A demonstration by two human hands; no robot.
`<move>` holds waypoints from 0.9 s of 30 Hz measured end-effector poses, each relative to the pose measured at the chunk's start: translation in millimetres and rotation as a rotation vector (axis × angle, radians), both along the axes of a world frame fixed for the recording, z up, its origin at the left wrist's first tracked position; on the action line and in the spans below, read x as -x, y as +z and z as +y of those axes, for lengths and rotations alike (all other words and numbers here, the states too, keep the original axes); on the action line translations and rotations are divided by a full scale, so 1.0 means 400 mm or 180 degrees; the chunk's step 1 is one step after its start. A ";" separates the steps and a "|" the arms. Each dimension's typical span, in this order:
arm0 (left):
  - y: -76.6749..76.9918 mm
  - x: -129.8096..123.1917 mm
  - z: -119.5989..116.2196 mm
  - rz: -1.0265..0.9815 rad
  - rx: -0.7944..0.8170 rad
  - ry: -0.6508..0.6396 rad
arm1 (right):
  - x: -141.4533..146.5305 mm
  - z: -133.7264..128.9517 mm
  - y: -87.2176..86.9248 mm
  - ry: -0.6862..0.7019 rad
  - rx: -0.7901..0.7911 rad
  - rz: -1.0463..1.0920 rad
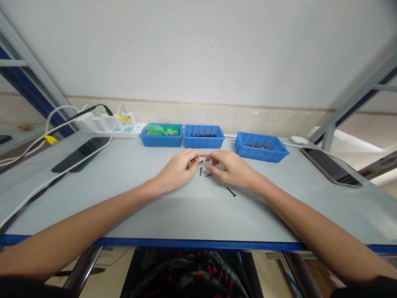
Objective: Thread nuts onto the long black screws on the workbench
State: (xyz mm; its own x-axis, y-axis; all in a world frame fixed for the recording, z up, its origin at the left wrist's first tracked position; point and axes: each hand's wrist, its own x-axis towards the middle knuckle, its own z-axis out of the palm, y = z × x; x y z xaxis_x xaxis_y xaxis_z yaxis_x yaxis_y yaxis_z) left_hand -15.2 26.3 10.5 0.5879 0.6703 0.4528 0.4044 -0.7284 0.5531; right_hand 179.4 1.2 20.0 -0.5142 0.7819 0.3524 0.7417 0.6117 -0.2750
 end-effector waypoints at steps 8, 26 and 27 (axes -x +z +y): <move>0.011 -0.009 -0.005 -0.1183 0.1769 -0.0232 | 0.039 -0.017 -0.027 -0.0048 -0.0255 0.0361; 0.011 0.023 0.007 0.0140 -0.0667 -0.0042 | 0.038 -0.016 -0.030 -0.0172 -0.0879 0.0434; 0.010 0.025 0.008 0.0240 -0.0872 -0.0049 | 0.038 -0.016 -0.030 -0.0163 -0.0881 0.0422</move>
State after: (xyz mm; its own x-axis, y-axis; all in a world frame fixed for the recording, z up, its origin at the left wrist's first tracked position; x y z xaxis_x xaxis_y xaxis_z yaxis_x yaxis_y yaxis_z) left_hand -25.3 29.6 14.6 0.6359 0.5197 0.5705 0.4247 -0.8529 0.3036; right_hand 164.1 -5.1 8.0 -0.4120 0.6706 0.6169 0.7423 0.6397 -0.1996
